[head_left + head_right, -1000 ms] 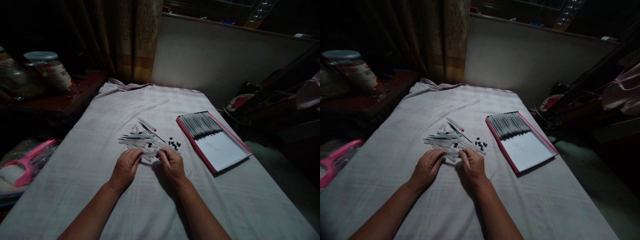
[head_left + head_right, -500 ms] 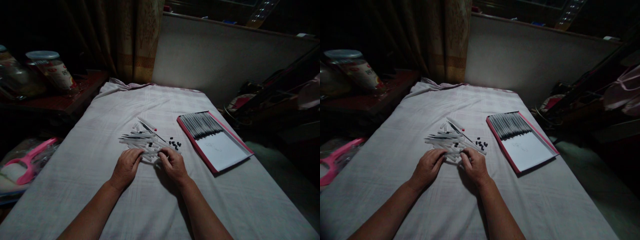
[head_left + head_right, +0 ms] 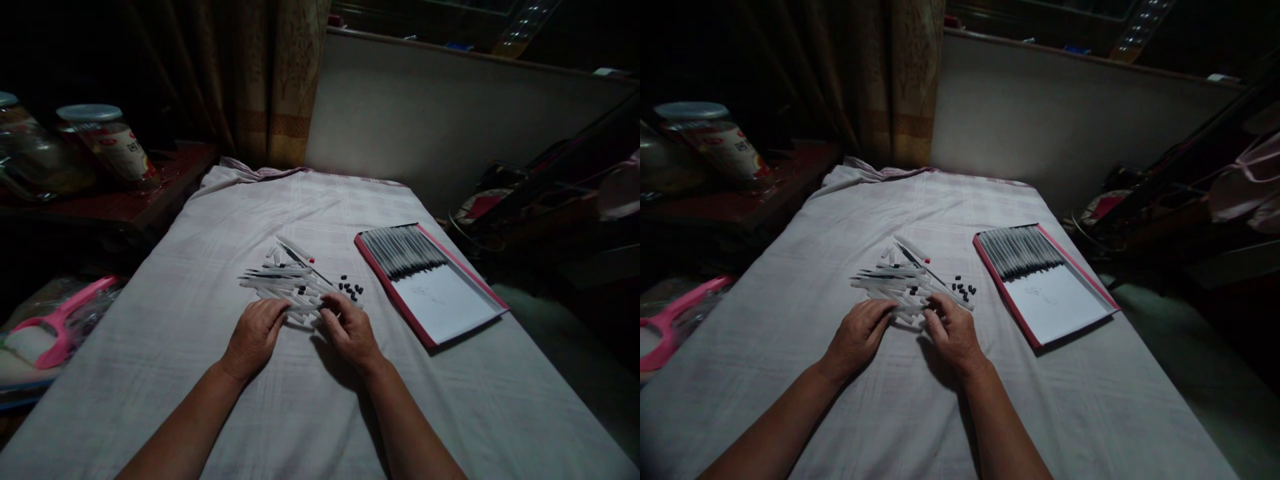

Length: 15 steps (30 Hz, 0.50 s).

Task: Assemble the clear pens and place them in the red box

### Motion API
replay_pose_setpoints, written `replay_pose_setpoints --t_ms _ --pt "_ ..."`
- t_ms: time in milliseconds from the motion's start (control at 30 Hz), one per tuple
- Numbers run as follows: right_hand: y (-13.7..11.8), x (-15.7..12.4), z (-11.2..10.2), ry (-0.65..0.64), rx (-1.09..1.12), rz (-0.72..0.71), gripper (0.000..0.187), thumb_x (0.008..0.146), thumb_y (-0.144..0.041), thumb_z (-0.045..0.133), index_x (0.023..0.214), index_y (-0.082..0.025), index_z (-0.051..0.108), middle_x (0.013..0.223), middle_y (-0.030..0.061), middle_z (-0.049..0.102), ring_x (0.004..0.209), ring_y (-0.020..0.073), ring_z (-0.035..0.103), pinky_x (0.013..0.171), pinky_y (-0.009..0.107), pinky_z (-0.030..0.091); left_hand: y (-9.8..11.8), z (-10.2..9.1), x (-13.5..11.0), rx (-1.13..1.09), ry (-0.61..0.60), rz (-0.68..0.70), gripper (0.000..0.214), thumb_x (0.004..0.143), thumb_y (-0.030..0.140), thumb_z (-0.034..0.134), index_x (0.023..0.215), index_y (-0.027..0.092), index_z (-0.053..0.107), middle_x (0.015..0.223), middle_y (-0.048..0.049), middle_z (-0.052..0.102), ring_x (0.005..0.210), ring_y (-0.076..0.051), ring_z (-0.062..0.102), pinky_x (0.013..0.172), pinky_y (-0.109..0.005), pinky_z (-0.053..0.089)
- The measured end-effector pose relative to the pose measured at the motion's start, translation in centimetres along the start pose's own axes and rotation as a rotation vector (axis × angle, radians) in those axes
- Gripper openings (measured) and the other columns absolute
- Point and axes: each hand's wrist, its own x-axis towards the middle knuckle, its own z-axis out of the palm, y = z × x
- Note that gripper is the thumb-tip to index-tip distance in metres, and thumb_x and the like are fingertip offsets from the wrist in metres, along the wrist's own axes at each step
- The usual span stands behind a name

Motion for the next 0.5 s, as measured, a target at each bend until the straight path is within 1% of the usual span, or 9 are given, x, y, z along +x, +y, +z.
replay_pose_setpoints --t_ms 67,167,200,333,367,433,500 --pt "0.04 -0.04 -0.03 0.0 0.002 -0.004 0.018 0.089 -0.028 0.053 0.097 -0.021 0.068 0.087 0.0049 0.074 0.071 0.0171 0.067 0.064 0.026 0.051 0.07 -0.03 0.05 0.002 0.005 0.01 0.019 0.097 0.02 0.048 0.111 0.019 0.061 0.097 -0.0077 0.073 0.089 -0.021 0.068 0.081 -0.035 0.053" --pt "0.13 -0.06 -0.08 -0.009 -0.032 -0.005 0.018 0.09 -0.029 0.052 0.085 -0.022 0.067 0.076 0.0034 0.071 0.069 0.017 0.066 0.066 0.027 0.05 0.15 -0.08 0.11 0.004 0.004 0.025 0.018 0.097 0.02 0.049 0.111 0.019 0.061 0.095 -0.0074 0.072 0.088 -0.021 0.068 0.08 -0.034 0.053" --pt "0.14 -0.07 -0.11 -0.011 -0.036 -0.004 0.018 0.09 -0.03 0.052 0.086 -0.022 0.068 0.077 0.0035 0.071 0.07 0.0173 0.066 0.066 0.027 0.05 0.16 -0.1 0.12 0.005 0.004 0.028 0.018 0.097 0.02 0.049 0.111 0.019 0.061 0.095 -0.0073 0.073 0.088 -0.02 0.068 0.08 -0.034 0.053" --pt "0.09 -0.28 -0.29 -0.033 -0.017 -0.024 0.018 0.088 -0.027 0.055 0.099 -0.021 0.067 0.089 0.0053 0.074 0.074 0.0175 0.068 0.067 0.027 0.051 0.22 -0.21 0.16 0.003 -0.001 0.037 0.018 0.097 0.021 0.049 0.11 0.018 0.061 0.094 -0.0075 0.073 0.087 -0.02 0.068 0.079 -0.034 0.053" --pt "0.1 -0.35 -0.32 -0.036 -0.023 -0.024 0.017 0.088 -0.026 0.055 0.097 -0.02 0.067 0.087 0.0049 0.074 0.073 0.0171 0.067 0.066 0.026 0.051 0.24 -0.23 0.16 0.0 -0.006 0.035 0.018 0.097 0.022 0.049 0.11 0.018 0.061 0.094 -0.0075 0.072 0.087 -0.021 0.068 0.079 -0.034 0.053" --pt "0.16 -0.44 -0.37 -0.041 -0.055 -0.018 0.015 0.09 -0.027 0.053 0.088 -0.021 0.067 0.078 0.0032 0.072 0.068 0.0161 0.066 0.064 0.025 0.05 0.28 -0.22 0.16 -0.007 -0.019 0.029 0.018 0.097 0.021 0.049 0.109 0.018 0.062 0.095 -0.0075 0.072 0.088 -0.021 0.068 0.08 -0.034 0.053" --pt "0.26 -0.47 -0.4 -0.041 -0.079 -0.023 0.02 0.091 -0.028 0.052 0.081 -0.02 0.066 0.07 0.0022 0.069 0.064 0.0157 0.065 0.062 0.024 0.049 0.31 -0.21 0.15 -0.008 -0.026 0.026 0.017 0.097 0.021 0.049 0.108 0.018 0.062 0.094 -0.0074 0.072 0.087 -0.02 0.068 0.079 -0.034 0.053"
